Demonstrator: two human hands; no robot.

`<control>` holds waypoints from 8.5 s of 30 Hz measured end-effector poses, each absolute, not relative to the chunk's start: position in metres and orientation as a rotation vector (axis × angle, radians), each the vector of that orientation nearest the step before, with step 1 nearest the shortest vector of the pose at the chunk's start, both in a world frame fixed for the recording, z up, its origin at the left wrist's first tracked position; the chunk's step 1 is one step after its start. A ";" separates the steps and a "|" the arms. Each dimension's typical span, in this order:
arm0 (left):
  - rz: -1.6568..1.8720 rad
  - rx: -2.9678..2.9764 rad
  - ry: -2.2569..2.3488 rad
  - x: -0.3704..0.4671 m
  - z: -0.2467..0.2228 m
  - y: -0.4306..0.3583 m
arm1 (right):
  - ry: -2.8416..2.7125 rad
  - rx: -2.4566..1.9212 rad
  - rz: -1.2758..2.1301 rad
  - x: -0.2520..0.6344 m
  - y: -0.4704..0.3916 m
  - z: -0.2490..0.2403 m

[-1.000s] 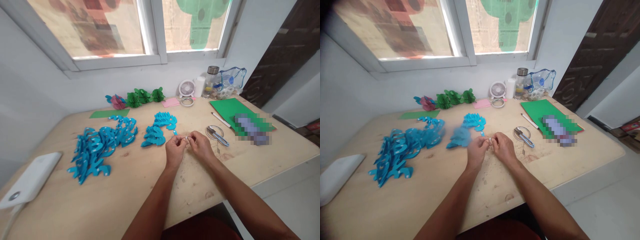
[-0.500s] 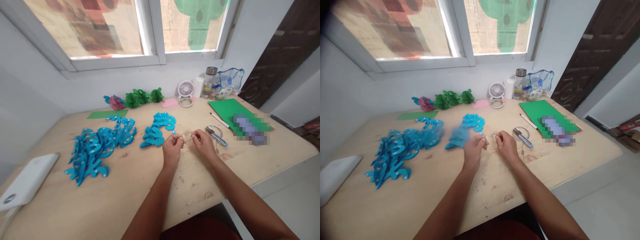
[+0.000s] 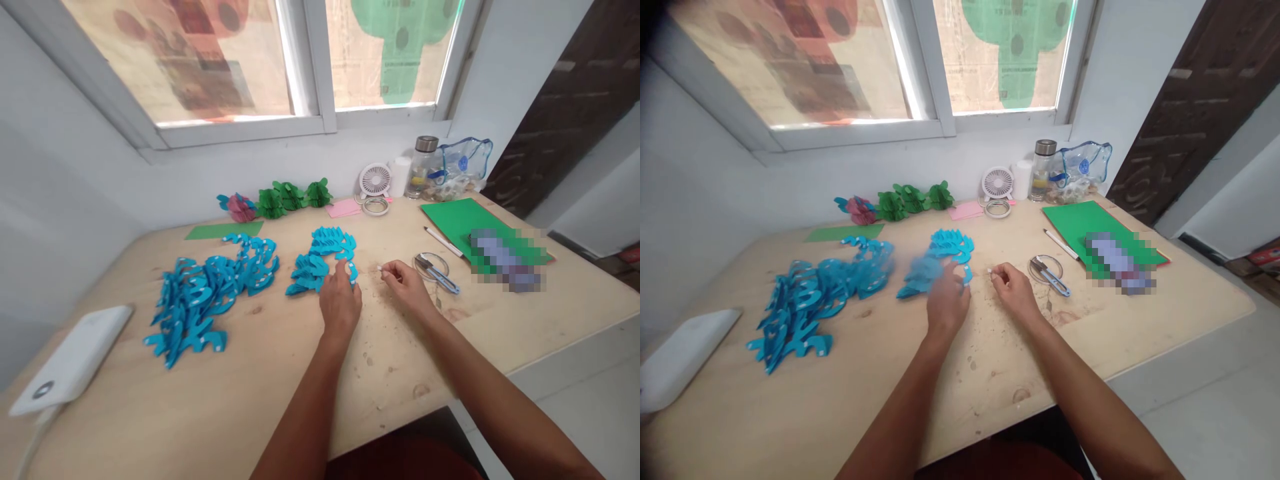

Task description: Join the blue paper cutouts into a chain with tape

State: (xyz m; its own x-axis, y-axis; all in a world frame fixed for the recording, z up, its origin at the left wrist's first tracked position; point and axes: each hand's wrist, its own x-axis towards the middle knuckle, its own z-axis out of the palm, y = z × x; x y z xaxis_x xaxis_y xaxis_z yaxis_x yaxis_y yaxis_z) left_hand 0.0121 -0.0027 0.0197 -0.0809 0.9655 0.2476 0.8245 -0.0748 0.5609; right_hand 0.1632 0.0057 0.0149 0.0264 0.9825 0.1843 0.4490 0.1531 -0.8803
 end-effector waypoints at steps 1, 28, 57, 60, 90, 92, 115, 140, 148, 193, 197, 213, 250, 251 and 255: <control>0.811 2.005 1.988 0.013 0.020 -0.003 | -1.563 -1.431 0.769 0.163 0.006 0.014; 1.138 1.635 1.642 0.018 0.016 -0.003 | -1.591 -1.412 0.829 0.158 0.001 0.016; 1.359 1.042 1.173 0.037 0.016 -0.009 | -1.412 -1.254 0.853 0.157 0.000 0.025; 1.339 0.951 1.132 0.037 0.019 -0.010 | -1.409 -1.262 0.841 0.158 0.001 0.025; 1.417 1.047 1.222 0.034 0.021 -0.007 | -1.572 -1.386 0.840 0.156 0.001 0.020; 1.415 1.049 1.218 0.034 0.023 -0.008 | -1.572 -1.390 0.836 0.157 0.002 0.019; 1.429 0.912 1.182 0.039 0.022 -0.010 | -1.519 -1.420 0.786 0.153 -0.001 0.025; 1.457 0.966 1.236 0.039 0.020 -0.011 | -1.542 -1.407 0.741 0.151 -0.003 0.028; 1.467 1.063 1.294 0.039 0.023 -0.013 | -1.617 -1.393 0.658 0.152 -0.004 0.025; 1.546 1.071 1.315 0.038 0.030 -0.013 | -1.366 -1.339 0.984 0.155 0.003 0.020; 1.531 1.108 1.291 0.041 0.028 -0.015 | -1.381 -1.332 1.010 0.154 0.004 0.019; 1.559 1.086 1.247 0.041 0.020 -0.012 | -1.384 -1.349 0.939 0.158 0.002 0.022; 1.641 0.744 0.998 0.034 0.025 -0.006 | -1.728 -1.382 0.724 0.146 -0.009 0.020; 1.636 0.744 0.985 0.033 0.026 -0.006 | -1.722 -1.390 0.748 0.146 -0.009 0.020; 1.632 0.771 0.982 0.032 0.029 -0.008 | -1.743 -1.380 0.831 0.146 -0.010 0.022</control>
State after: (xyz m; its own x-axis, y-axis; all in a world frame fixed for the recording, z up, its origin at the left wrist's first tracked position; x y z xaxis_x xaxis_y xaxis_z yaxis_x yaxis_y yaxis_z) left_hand 0.0324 -0.0077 0.0290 -0.2588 0.9658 0.0132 -0.4406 -0.1302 0.8882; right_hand 0.1459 -0.0095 0.0218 -0.1384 0.9773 0.1602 0.4908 0.2082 -0.8460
